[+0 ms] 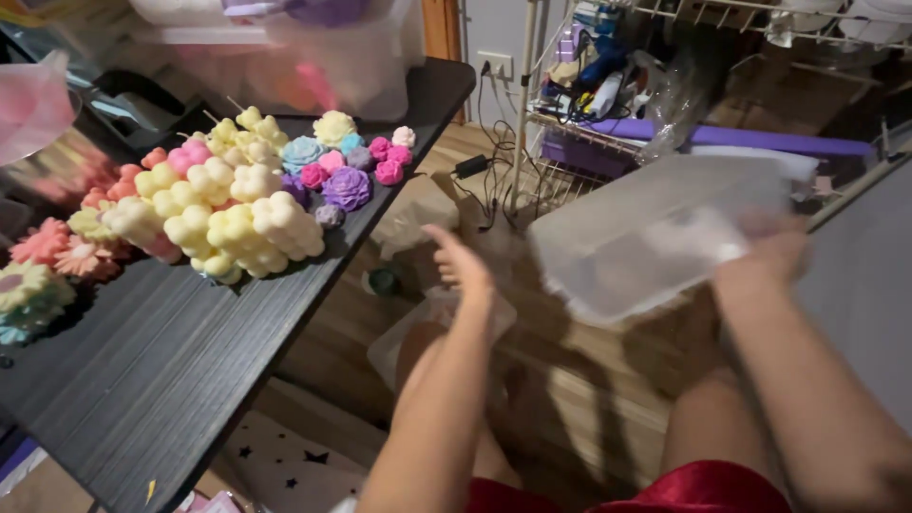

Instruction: Organizing and cleaning small bubble-shaped candles into a plastic container.

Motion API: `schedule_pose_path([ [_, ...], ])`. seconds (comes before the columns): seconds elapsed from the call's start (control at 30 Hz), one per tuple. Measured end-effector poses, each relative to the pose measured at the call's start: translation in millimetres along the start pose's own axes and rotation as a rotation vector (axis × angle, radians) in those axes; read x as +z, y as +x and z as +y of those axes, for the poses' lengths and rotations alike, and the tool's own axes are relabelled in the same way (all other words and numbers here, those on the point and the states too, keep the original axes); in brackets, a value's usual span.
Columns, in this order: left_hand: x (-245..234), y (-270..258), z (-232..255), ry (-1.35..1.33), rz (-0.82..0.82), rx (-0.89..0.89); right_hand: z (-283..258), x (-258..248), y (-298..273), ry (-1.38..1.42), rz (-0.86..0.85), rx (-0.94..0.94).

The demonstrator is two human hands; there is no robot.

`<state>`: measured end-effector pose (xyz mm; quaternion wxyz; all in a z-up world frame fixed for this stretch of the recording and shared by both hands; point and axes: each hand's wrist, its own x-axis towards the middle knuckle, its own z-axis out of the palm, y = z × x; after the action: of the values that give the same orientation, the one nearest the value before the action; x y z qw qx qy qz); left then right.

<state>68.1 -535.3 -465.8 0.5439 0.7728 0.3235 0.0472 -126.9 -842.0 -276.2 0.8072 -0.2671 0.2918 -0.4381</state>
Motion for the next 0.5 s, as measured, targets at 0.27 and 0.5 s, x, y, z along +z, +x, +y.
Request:
schedule_pose_path([
  [0.27,-111,-95,157,-0.363,-0.144,-0.117,0,-9,36,0.053,-0.042,-0.008],
  [0.5,-220,-186,187,-0.336,-0.657,0.968,-27,57,-22,-0.056,-0.178,0.233],
])
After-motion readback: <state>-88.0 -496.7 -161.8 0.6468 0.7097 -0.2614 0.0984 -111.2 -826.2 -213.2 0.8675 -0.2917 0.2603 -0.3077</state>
